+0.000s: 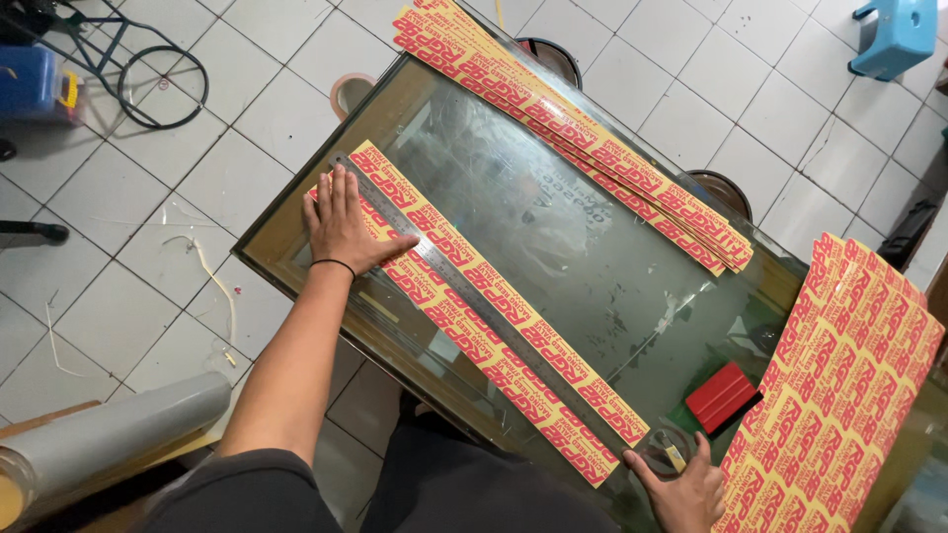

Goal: The person cuts long strips of red and yellow patterned stickers on a glass table using a utility knife. They align the strips, slice them into smaller pieces, and then use a red squeegee to smooth the cut stickers onto the glass surface.

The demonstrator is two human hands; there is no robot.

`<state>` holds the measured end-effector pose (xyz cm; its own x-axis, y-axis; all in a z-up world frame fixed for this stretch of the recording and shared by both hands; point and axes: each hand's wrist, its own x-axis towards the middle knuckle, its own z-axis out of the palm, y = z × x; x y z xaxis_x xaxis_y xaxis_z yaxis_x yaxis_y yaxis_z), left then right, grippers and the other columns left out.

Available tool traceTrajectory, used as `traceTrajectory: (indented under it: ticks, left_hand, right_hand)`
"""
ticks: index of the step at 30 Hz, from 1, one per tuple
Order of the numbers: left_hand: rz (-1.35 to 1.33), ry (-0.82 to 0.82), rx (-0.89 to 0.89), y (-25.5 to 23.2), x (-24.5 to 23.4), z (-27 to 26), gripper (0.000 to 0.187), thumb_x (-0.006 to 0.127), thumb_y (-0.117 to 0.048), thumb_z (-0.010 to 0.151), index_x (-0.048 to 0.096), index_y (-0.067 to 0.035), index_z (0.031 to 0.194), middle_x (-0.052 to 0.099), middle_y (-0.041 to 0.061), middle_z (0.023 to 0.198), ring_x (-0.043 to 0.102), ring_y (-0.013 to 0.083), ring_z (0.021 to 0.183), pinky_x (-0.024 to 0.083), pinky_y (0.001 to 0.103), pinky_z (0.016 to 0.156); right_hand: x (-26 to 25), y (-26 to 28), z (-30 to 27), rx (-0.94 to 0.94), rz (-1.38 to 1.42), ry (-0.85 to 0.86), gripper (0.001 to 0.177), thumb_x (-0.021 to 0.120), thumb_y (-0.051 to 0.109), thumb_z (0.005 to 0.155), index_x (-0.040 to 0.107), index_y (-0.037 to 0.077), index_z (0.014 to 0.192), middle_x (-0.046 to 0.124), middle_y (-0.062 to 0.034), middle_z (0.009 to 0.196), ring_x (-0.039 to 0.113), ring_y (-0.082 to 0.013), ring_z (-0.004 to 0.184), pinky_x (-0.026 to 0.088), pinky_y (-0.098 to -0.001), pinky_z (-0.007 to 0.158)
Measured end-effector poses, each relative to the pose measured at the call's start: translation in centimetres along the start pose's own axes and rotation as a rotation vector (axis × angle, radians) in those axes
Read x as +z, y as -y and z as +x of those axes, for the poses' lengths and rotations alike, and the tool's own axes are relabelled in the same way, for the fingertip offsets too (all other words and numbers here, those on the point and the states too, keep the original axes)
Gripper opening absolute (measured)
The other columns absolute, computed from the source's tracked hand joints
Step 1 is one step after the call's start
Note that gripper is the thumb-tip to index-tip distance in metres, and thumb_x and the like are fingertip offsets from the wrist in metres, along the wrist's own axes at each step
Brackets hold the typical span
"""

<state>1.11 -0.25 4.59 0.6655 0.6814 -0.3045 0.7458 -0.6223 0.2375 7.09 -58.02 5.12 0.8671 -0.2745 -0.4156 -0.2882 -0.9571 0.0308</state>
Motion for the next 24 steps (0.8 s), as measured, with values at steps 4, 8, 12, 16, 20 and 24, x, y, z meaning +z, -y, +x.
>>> traceTrajectory:
  ticks: [4,8,12,16,20,24]
  left_hand:
    - [0.026,0.013,-0.026,0.0,0.0,0.2,0.154,0.053,-0.101,0.057,0.0,-0.005,0.166,-0.006,0.01,0.176,-0.011,0.0275,0.161,-0.005,0.055,0.127]
    - [0.04,0.005,-0.012,0.3,0.9,0.6,0.157,0.051,-0.104,0.055,0.002,-0.005,0.166,-0.004,0.01,0.176,-0.008,0.0296,0.161,-0.003,0.057,0.127]
    - [0.068,-0.024,0.02,1.0,1.6,1.4,0.159,0.048,-0.108,0.054,0.003,-0.004,0.165,-0.002,0.012,0.175,-0.006,0.0312,0.161,-0.004,0.056,0.126]
    - [0.045,-0.036,0.036,0.9,1.1,1.4,0.155,0.048,-0.109,0.053,0.019,-0.006,0.165,0.007,0.012,0.176,0.004,0.0349,0.162,0.006,0.06,0.129]
    - [0.025,-0.016,0.014,0.8,0.0,1.0,0.144,0.059,-0.094,0.059,0.016,-0.008,0.166,0.006,0.01,0.177,0.005,0.0337,0.162,0.005,0.061,0.129]
    - [-0.018,-0.016,0.03,1.2,1.4,1.6,0.146,0.056,-0.099,0.058,0.015,-0.008,0.165,0.004,0.01,0.177,0.002,0.0349,0.162,0.002,0.063,0.129]
  right_hand:
    - [-2.6,1.5,0.0,0.118,0.129,0.146,0.124,0.075,0.076,0.055,0.031,0.031,0.162,0.041,-0.0243,0.149,0.039,-0.0437,0.141,0.03,-0.0583,0.117]
    - [-6.1,5.4,0.0,-0.113,0.518,0.166,0.079,0.069,0.037,0.087,0.043,0.01,0.157,0.059,-0.0194,0.142,0.059,-0.0326,0.125,0.045,-0.0447,0.106]
    - [-6.6,16.5,0.0,-0.581,0.57,0.3,0.034,0.06,0.024,0.101,0.073,0.007,0.127,0.077,-0.003,0.087,0.06,-0.0145,0.064,0.051,-0.0281,0.068]
    - [-4.1,32.6,-1.6,-0.868,0.428,0.327,0.037,0.055,0.028,0.103,0.062,0.008,0.133,0.077,-0.0249,0.095,0.073,-0.0435,0.1,0.055,-0.0562,0.085]
    - [1.7,46.6,-2.9,-1.29,0.286,0.303,0.031,0.05,0.032,0.105,0.06,0.01,0.124,0.071,-0.0234,0.089,0.068,-0.0496,0.097,0.053,-0.0602,0.082]
    - [5.5,53.8,-3.4,-1.352,0.127,0.245,0.039,0.049,0.045,0.105,0.065,0.009,0.097,0.067,-0.0255,0.083,0.069,-0.0506,0.091,0.054,-0.0596,0.08]
